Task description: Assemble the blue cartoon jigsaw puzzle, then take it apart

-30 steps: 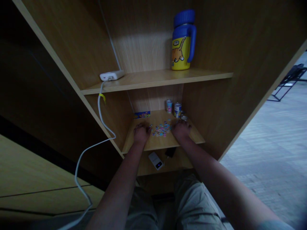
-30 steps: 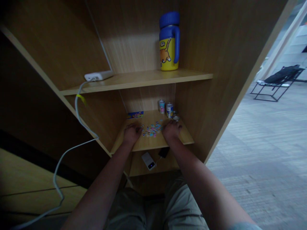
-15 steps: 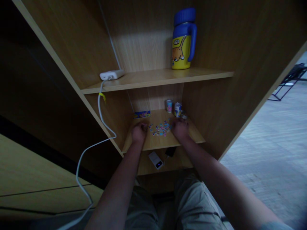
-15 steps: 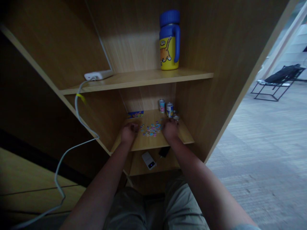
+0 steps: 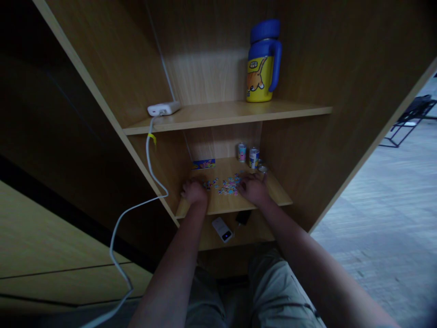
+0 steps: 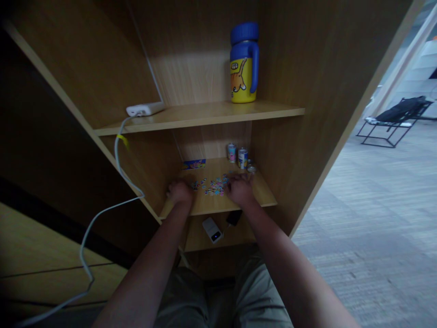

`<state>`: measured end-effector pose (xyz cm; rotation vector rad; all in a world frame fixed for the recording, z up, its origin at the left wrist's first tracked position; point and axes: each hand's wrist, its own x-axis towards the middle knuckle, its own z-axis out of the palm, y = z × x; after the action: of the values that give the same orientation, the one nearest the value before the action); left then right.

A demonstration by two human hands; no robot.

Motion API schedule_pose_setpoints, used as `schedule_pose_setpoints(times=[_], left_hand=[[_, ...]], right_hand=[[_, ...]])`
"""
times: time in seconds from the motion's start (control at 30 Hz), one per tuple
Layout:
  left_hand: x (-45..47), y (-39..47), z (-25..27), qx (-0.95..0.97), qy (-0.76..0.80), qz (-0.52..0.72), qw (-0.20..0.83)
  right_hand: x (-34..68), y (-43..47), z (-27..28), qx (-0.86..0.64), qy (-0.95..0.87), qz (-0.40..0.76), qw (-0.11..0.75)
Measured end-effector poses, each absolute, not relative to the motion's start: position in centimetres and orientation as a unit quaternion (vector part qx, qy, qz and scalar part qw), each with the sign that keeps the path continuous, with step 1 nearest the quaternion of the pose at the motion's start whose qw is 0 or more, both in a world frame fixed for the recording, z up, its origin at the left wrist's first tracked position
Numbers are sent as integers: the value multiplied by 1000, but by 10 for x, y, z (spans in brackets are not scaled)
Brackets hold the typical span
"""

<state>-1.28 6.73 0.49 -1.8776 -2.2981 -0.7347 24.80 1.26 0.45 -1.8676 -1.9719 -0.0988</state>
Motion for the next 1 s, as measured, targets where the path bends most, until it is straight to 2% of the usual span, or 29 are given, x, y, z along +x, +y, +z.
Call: schedule_pose_setpoints(times=[0.1, 0.27, 0.5, 0.67, 0.77, 0.9, 1.0], left_hand=[[-5, 63, 10, -600, -756, -253, 58], [3, 60, 16, -743, -625, -236, 46], [3, 64, 12, -778, -588, -216, 41], [2, 65, 11, -786, -579, -213, 31], [2, 64, 11, -788, -574, -219, 25], [1, 64, 11, -787, -576, -219, 20], [1, 65, 10, -788, -576, -217, 25]], right_hand=[[246, 12, 3, -665, -718, -41, 204], [251, 18, -2, -652, -725, -30, 222], [259, 26, -2, -599, -740, 6, 306], [260, 22, 1, -660, -663, 16, 352], [259, 19, 4, -719, -612, 3, 329], [254, 17, 5, -778, -582, -43, 233], [251, 18, 2, -795, -570, -59, 198]])
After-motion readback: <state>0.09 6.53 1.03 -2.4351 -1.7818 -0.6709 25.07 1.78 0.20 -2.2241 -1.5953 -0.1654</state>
